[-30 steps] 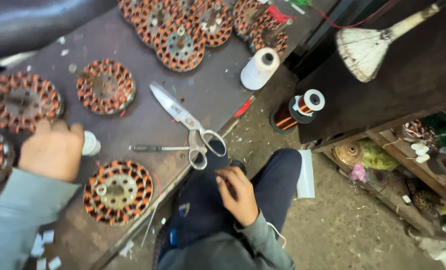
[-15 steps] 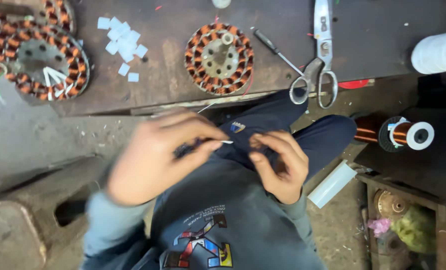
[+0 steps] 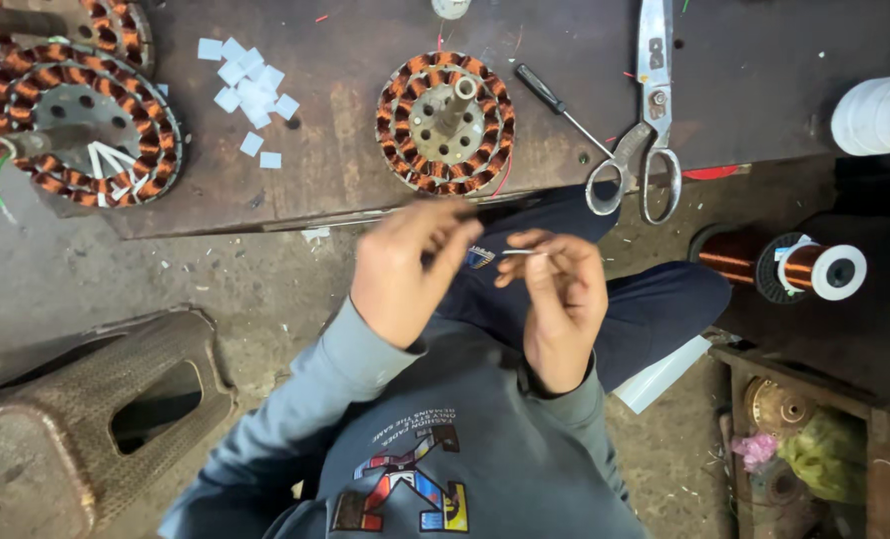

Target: The person assembles a motor stator by inserting white insulating spacers into slots, tucking copper wires, and using shears and a screwdriver to adjust and secure the components. Multiple stators are present on the workbench.

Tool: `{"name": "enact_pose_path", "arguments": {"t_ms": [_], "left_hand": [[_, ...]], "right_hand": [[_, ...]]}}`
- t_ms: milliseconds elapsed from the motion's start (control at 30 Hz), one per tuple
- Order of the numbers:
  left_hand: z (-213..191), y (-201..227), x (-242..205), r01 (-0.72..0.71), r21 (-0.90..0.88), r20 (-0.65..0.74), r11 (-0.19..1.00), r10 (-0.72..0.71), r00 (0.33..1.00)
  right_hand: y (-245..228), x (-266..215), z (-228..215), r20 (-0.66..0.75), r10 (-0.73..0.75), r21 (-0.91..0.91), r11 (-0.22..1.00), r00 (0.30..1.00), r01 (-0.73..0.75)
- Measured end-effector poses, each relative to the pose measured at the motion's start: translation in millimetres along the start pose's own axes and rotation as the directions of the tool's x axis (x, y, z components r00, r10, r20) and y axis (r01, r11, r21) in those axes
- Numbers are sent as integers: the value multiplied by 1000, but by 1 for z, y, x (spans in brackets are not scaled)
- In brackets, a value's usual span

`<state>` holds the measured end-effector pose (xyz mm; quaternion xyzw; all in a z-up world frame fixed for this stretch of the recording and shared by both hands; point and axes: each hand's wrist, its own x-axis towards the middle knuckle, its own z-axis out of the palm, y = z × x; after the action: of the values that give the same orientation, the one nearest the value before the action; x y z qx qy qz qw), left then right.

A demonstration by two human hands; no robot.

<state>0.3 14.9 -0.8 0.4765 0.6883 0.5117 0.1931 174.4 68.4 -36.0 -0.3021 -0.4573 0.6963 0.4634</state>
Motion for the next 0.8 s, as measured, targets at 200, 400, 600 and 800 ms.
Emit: {"name": "enact_pose_path", "arguments": {"t_ms": [200,400,600,800], "left_hand": [[2,-11,25,61,207,-137,976,-32,990],[10,-18,29,104,296,-164,950,-57,985],[2,4,35,49,239,-192,970,-2,981],[-16,32,22,-280,120,-86,952,291,953]], "right_hand": [[5,1,-3,-41,11,-47,999,999,-13],[6,3,-6,-51,20,-76,997,999,-24],[-1,4,1,-69,13,-123,992,998,-21],[-27,12,13,-99,-122,-153,982,988,106]]}}
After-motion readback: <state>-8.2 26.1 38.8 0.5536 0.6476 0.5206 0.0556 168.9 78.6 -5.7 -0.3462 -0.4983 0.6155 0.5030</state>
